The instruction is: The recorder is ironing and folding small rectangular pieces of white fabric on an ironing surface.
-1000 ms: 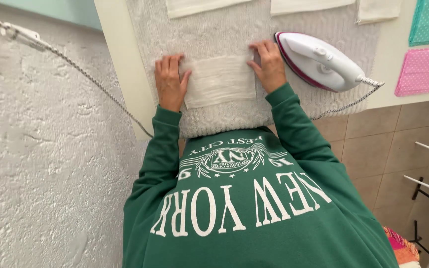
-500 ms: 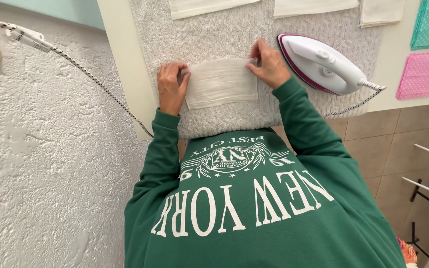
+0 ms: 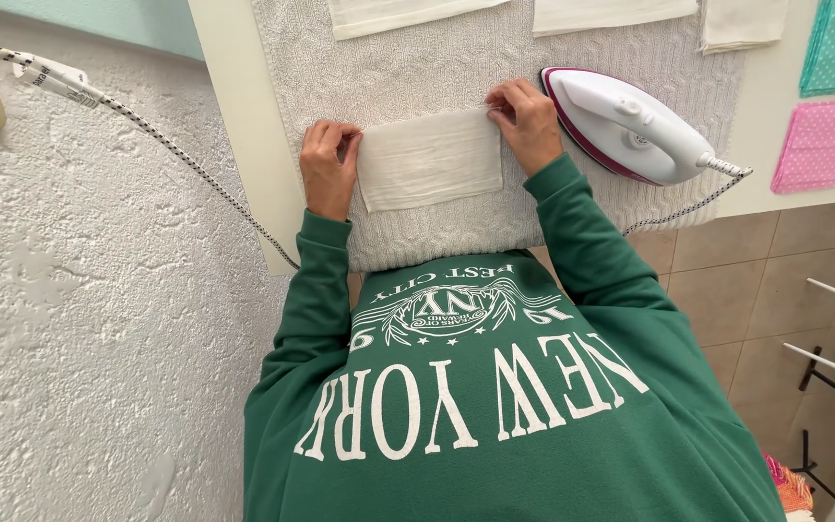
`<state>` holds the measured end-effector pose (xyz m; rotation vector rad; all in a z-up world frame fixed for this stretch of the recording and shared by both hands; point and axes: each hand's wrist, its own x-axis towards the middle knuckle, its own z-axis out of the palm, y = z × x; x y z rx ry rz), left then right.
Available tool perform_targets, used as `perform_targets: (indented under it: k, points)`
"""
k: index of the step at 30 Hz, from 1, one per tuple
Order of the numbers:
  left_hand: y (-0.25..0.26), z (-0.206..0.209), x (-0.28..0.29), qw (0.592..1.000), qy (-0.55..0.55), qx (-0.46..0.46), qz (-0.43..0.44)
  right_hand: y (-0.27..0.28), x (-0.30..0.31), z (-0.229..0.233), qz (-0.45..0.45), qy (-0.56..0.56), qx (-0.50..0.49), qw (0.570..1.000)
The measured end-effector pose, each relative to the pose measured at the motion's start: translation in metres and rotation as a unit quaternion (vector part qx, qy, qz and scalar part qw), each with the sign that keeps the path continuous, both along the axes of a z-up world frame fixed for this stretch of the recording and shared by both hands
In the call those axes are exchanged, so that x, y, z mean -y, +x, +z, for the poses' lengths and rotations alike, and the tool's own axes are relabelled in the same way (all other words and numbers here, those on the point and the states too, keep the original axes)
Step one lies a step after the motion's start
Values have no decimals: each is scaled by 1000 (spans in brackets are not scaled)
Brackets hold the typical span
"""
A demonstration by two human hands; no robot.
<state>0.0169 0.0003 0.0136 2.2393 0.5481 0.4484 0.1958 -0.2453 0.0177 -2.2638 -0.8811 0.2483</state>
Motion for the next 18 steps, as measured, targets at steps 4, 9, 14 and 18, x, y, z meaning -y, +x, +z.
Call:
perform_targets:
  k: [4, 9, 14, 18]
  points:
    - [0, 4, 1, 1000, -9, 9, 3, -3, 3, -1, -23, 12, 5, 1000]
    - [1, 3, 1, 1000, 5, 12, 9, -11, 5, 0, -39, 26, 44, 998]
    - [-1, 6, 0, 999, 30, 9, 8, -18, 7, 1, -53, 56, 70, 995]
    - [-3, 8, 2, 998, 56, -12, -7, -21, 10, -1, -44, 50, 87, 994]
